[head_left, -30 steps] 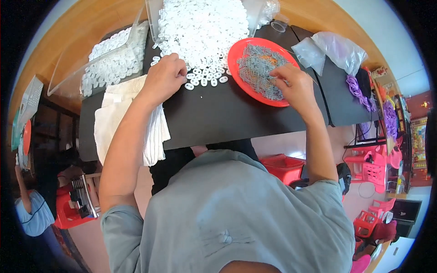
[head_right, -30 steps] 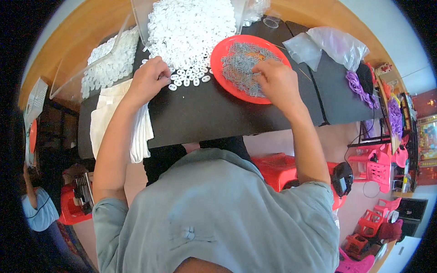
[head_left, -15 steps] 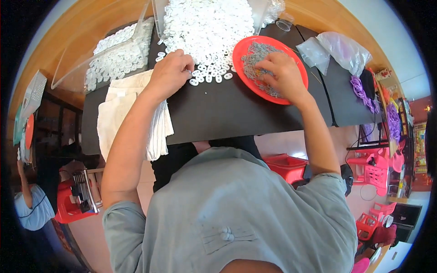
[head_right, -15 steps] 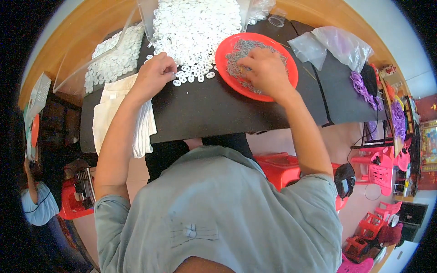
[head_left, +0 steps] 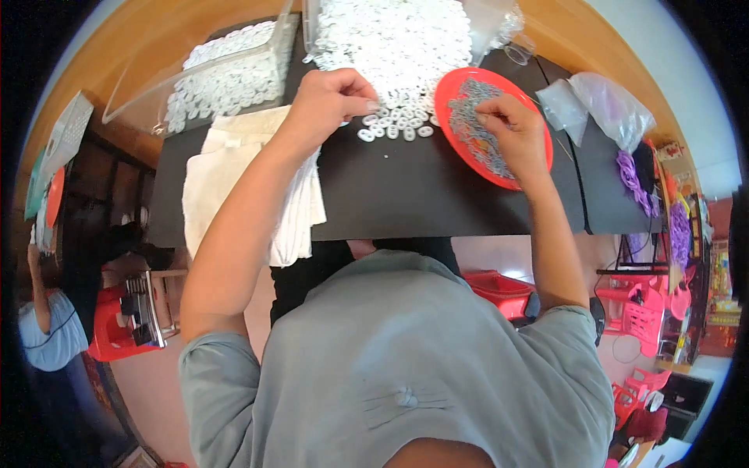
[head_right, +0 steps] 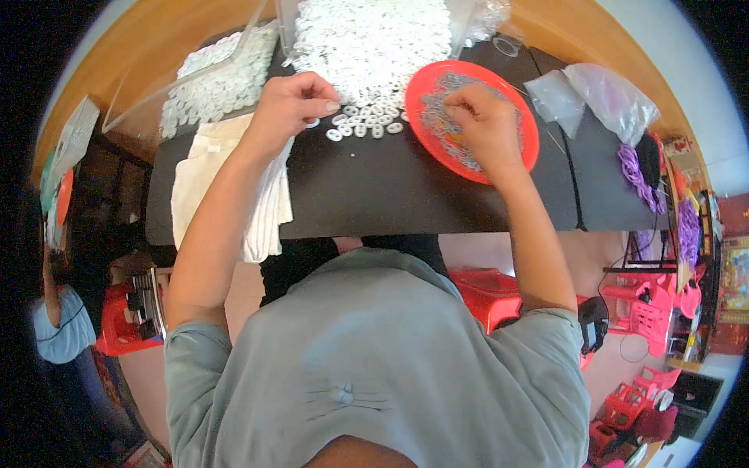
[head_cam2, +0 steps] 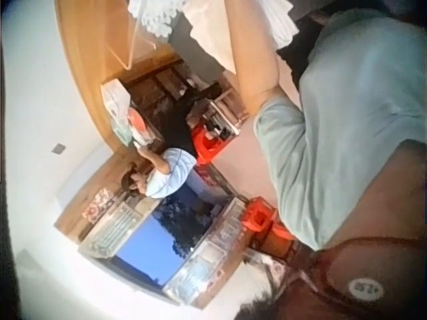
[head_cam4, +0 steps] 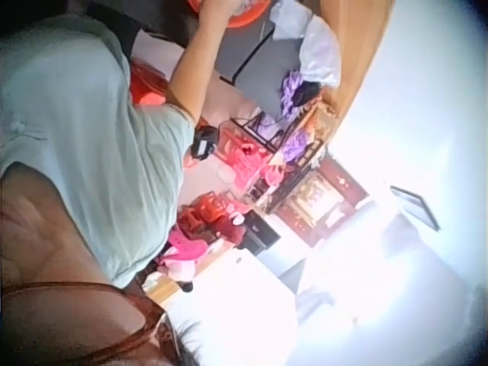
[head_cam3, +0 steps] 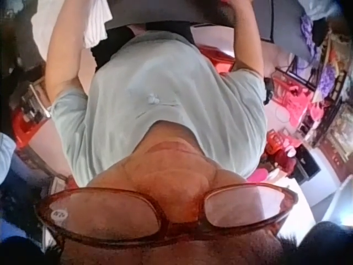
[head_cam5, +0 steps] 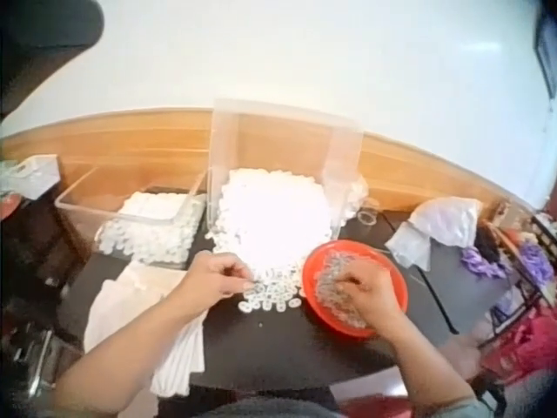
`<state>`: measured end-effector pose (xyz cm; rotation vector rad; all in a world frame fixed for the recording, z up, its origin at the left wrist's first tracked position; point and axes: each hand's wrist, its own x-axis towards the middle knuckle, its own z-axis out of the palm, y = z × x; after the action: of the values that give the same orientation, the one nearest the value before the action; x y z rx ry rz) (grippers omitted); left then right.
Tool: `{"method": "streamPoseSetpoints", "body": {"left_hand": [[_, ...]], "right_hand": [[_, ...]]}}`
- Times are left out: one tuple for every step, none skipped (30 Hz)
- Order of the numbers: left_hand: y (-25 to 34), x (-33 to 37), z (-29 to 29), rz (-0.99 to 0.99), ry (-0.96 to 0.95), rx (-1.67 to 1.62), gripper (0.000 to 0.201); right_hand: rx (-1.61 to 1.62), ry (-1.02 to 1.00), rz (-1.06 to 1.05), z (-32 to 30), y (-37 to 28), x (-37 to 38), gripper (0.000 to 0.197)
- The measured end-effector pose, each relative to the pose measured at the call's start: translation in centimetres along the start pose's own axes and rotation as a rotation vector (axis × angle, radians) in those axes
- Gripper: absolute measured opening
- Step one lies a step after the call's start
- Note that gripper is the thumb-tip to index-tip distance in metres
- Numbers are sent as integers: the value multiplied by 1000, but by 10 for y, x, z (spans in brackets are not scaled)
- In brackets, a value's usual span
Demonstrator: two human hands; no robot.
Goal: Manually assembling small white plastic components by inserting metal pins into them at a workbench.
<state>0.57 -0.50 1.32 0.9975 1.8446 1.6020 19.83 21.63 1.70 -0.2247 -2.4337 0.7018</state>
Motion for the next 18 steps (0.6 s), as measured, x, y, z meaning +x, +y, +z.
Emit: {"method": "streamPoseSetpoints", "body": {"left_hand": [[4, -1, -1, -41, -11, -55, 5], [4, -2, -3, -45, 3, -47, 5], [2, -3, -5, -83, 6, -182, 5], [1, -4, -8, -118, 10, -317, 5], [1, -4, -9, -124, 4, -375, 6], [1, -4, -8, -122, 11, -369, 6], [1, -4, -7, -150, -3, -476, 7], [2, -5, -8, -175, -18, -583, 8], [0, -5, -10, -190, -64, -616, 9], [-2, -4, -10, -186, -60, -610, 9], [-4, -3, -10, -204, -87, -684, 9], [-6, -3, -10, -221, -116, -758, 10], [-8, -3, -11, -219, -112, -753, 10], [-9, -2, -11, -232, -131, -809, 10], [-10, -2, -11, -245, -151, -865, 11], [-11, -1, -12, -259, -171, -922, 11], [-12, -1, -12, -258, -170, -919, 11], [-12, -1, -12, -246, -192, -919, 11]], "right_hand": [[129, -17, 132, 0, -9, 2, 8], [259, -35, 261, 0, -17, 7, 8], [322, -59, 283, 5, -24, 12, 10], [334, -65, 274, 12, -33, 17, 10], [503, -78, 292, 19, -44, 21, 12], [675, -94, 306, 28, -54, 24, 13], [682, -96, 300, 37, -61, 27, 13], [752, -91, 280, 45, -68, 31, 14], [822, -86, 261, 51, -74, 34, 15], [827, -86, 254, 55, -79, 36, 15], [840, -72, 239, 59, -85, 39, 15], [853, -58, 224, 62, -89, 41, 15], [903, -43, 227, 66, -93, 44, 14], [905, -43, 225, 69, -96, 44, 14], [950, -45, 227, 72, -98, 45, 14], [994, -48, 230, 74, -98, 45, 14], [995, -47, 229, 75, -97, 45, 14], [951, -42, 269, 76, -95, 45, 14]]}}
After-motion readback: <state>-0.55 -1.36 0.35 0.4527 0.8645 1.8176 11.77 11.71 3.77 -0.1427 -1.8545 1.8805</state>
